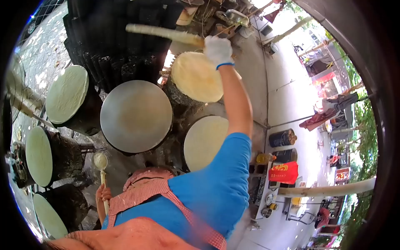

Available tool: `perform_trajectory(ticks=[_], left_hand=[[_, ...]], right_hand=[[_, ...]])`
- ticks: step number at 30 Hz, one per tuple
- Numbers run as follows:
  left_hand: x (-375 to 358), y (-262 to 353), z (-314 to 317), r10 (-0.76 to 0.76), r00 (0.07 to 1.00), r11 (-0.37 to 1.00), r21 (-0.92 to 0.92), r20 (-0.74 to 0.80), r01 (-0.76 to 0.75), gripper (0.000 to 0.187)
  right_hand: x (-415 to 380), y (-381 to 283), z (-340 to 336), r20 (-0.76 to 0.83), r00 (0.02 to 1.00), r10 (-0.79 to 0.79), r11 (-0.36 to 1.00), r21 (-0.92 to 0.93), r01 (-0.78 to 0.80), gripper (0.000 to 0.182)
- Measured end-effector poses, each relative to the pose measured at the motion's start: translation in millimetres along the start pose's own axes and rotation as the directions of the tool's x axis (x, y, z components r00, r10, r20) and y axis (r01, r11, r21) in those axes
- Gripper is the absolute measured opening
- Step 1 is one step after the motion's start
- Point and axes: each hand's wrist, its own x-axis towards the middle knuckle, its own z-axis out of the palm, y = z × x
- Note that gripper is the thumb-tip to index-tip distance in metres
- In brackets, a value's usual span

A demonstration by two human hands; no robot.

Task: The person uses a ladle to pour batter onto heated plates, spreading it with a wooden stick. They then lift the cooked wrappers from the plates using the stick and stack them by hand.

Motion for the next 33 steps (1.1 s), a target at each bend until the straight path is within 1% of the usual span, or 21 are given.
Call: perform_trajectory(ticks=[2, 3, 4, 7, 10, 11, 13, 14, 16, 17, 21, 22, 23, 25, 27, 28, 29, 30, 31, 32, 33], left_hand=[[-5, -9, 19, -0.037, 0.999, 0.999, -0.009, -0.012, 0.037, 0.033], [-2, -12, 26, -0.053, 0.999, 0.998, -0.015, -0.01, 0.053, 0.033], [-4, -3, 20, -0.055, 0.998, 0.998, -0.011, -0.027, 0.054, 0.034], [-15, -8, 20, -0.028, 0.999, 1.0, -0.012, 0.022, 0.028, 0.04], [-20, -33, 40, -0.028, 0.999, 0.998, -0.057, -0.027, 0.027, 0.042], [-23, -30, 37, -0.011, 1.0, 0.998, -0.061, -0.021, 0.01, 0.042], [-25, -17, 14, 0.022, 1.0, 0.996, -0.082, -0.002, -0.023, 0.041], [-24, -15, 12, 0.016, 1.0, 0.999, -0.044, 0.003, -0.016, 0.041], [-25, -2, 1, -0.032, 0.999, 0.999, 0.003, 0.021, 0.032, 0.04], [-23, -34, 32, 0.125, 0.99, 0.988, -0.083, -0.064, -0.13, 0.038], [-22, -29, 35, 0.076, 0.997, 0.992, -0.098, -0.006, -0.076, 0.038], [-20, -19, 37, 0.058, 0.998, 0.995, -0.084, -0.005, -0.058, 0.038], [-22, -10, 35, 0.044, 0.999, 0.996, -0.074, -0.01, -0.045, 0.038], [-35, 1, 36, 0.032, 0.999, 0.998, -0.057, -0.04, -0.034, 0.038], [-46, 9, 51, 0.045, 0.996, 0.998, -0.033, -0.076, -0.048, 0.038], [-54, 25, 48, -0.042, 0.997, 0.999, 0.013, -0.061, 0.043, 0.037], [-63, 42, 47, -0.135, 0.989, 0.988, 0.061, -0.052, 0.138, 0.037], [-72, 49, 52, -0.073, 0.991, 0.997, 0.022, -0.116, 0.076, 0.035], [-83, 57, 57, -0.063, 0.987, 0.997, 0.023, -0.146, 0.067, 0.035], [-90, 63, 64, -0.056, 0.985, 0.998, 0.026, -0.162, 0.06, 0.035], [-97, 67, 69, -0.049, 0.983, 0.998, 0.023, -0.178, 0.053, 0.035]], right_hand=[[-36, -19, 66, 0.005, 0.996, -0.088, 0.99, -0.109, 0.088, 0.018], [-53, -32, 112, 0.095, 0.995, -0.041, 0.999, -0.025, 0.044, 0.019], [-76, -43, 143, 0.135, 0.988, -0.08, 0.997, 0.02, 0.078, 0.02], [-128, -84, 214, 0.306, 0.952, 0.011, 0.994, 0.1, -0.043, 0.022], [-155, -108, 246, 0.332, 0.932, 0.143, 0.979, 0.094, -0.183, 0.026], [-160, -110, 254, 0.342, 0.934, 0.106, 0.977, 0.137, -0.161, 0.026], [-157, -98, 249, 0.354, 0.935, 0.022, 0.97, 0.219, -0.106, 0.027], [-154, -98, 231, 0.331, 0.939, 0.089, 0.972, 0.178, -0.155, 0.028], [-163, -100, 227, 0.3, 0.939, 0.169, 0.91, 0.32, -0.265, 0.029], [-167, -103, 203, 0.355, 0.916, 0.184, 0.88, 0.357, -0.315, 0.029], [-212, -136, 155, 0.386, 0.861, 0.331, 0.658, 0.56, -0.504, 0.025], [-225, -147, 136, 0.485, 0.791, 0.373, 0.525, 0.592, -0.611, 0.023], [-241, -163, 123, 0.524, 0.743, 0.417, 0.466, 0.578, -0.669, 0.022], [-276, -197, 95, 0.657, 0.63, 0.414, 0.205, 0.606, -0.768, 0.019], [-314, -241, 67, 0.743, 0.57, 0.351, -0.037, 0.619, -0.785, 0.016], [-329, -267, 53, 0.777, 0.547, 0.312, -0.166, 0.611, -0.774, 0.014], [-346, -292, 38, 0.768, 0.588, 0.254, -0.128, 0.629, -0.767, 0.011], [-364, -324, 28, 0.699, 0.675, 0.236, -0.12, 0.711, -0.693, 0.01], [-365, -348, 0, 0.672, 0.717, 0.184, 0.033, 0.725, -0.688, 0.013], [-380, -382, 3, 0.683, 0.71, 0.17, 0.029, 0.717, -0.697, 0.015], [-371, -405, -13, 0.76, 0.639, 0.121, 0.089, 0.633, -0.769, 0.018]])
